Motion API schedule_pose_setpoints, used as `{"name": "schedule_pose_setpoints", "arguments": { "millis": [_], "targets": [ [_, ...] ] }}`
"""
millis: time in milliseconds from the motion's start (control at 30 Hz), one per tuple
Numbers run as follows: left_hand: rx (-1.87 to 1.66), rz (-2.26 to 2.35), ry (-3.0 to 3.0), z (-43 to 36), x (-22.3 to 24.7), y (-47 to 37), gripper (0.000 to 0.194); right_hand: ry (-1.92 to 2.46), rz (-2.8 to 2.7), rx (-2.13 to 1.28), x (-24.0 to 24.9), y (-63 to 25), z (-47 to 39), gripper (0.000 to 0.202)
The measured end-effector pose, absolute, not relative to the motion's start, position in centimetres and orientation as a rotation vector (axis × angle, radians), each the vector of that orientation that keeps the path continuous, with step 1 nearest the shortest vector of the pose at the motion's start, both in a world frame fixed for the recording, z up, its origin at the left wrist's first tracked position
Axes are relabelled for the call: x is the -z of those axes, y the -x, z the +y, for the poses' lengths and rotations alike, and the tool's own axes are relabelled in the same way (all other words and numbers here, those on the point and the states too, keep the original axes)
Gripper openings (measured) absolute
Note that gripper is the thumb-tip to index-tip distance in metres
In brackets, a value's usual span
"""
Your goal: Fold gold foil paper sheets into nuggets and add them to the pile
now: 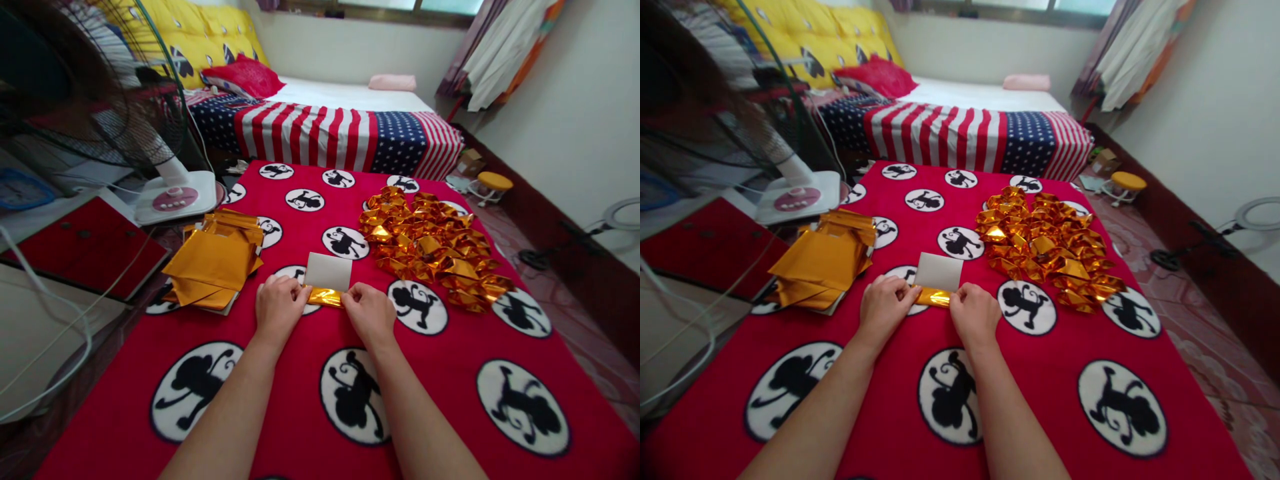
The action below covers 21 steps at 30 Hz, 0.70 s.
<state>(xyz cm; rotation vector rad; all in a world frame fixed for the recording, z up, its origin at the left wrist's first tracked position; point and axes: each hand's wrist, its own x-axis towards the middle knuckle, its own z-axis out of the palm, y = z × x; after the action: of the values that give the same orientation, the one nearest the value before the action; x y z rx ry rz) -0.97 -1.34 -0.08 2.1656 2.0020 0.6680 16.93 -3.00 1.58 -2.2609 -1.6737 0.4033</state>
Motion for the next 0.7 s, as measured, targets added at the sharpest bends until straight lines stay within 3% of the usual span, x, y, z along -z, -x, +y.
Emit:
{"name": "schedule_pose_setpoints", "arguments": {
  "millis": [700],
  "targets": [
    [-0.650,2.015,-2.164,-1.44,0.15,0.92,0.033,2.314,-1.677,-0.354,-1.70,-16.80,-2.82,0.022]
  ]
}}
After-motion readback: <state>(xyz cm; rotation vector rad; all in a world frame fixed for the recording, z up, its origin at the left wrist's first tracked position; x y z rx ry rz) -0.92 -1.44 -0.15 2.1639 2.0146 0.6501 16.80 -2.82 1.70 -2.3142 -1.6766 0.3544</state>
